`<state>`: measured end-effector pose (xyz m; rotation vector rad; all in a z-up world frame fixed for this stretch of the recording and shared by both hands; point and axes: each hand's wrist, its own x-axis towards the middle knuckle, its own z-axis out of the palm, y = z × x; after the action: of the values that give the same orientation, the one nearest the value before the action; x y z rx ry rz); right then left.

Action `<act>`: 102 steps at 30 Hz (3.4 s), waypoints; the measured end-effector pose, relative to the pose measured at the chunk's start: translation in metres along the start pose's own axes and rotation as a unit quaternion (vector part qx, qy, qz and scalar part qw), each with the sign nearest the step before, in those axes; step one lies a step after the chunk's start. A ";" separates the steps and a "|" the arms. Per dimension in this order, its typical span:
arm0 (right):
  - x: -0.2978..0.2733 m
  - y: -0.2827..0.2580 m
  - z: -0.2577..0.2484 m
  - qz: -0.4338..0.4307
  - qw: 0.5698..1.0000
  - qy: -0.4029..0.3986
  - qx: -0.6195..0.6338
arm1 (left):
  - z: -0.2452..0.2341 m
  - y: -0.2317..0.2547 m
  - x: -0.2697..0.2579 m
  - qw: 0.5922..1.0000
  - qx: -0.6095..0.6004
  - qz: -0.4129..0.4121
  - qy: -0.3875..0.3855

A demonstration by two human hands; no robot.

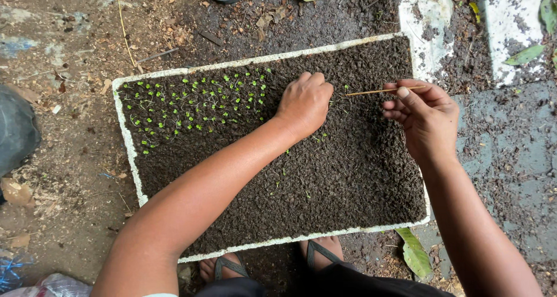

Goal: The person uses a small wooden stick to carefully transplant tiny green seedlings into a rectangular tray filled with dark soil. They pick up each seedling and place it into the soil, arranging them in neat rows within the tray.

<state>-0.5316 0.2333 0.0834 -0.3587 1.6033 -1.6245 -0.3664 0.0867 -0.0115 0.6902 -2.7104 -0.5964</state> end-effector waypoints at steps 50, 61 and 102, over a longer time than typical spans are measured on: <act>-0.048 0.095 0.317 -0.062 0.909 -0.382 -0.156 | -0.190 -0.189 -0.242 0.993 0.112 0.017 -0.042; -0.052 0.092 0.321 -0.044 0.912 -0.382 -0.141 | -0.196 -0.185 -0.240 0.989 0.137 0.024 -0.049; -0.014 -0.025 0.079 -0.153 0.986 -0.047 -0.036 | -0.162 -0.058 -0.100 0.965 -0.245 -0.001 0.097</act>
<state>-0.4765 0.1846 0.1231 -0.7408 1.5969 -1.7482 -0.2003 0.0387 0.0876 0.5804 -2.2489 -1.0854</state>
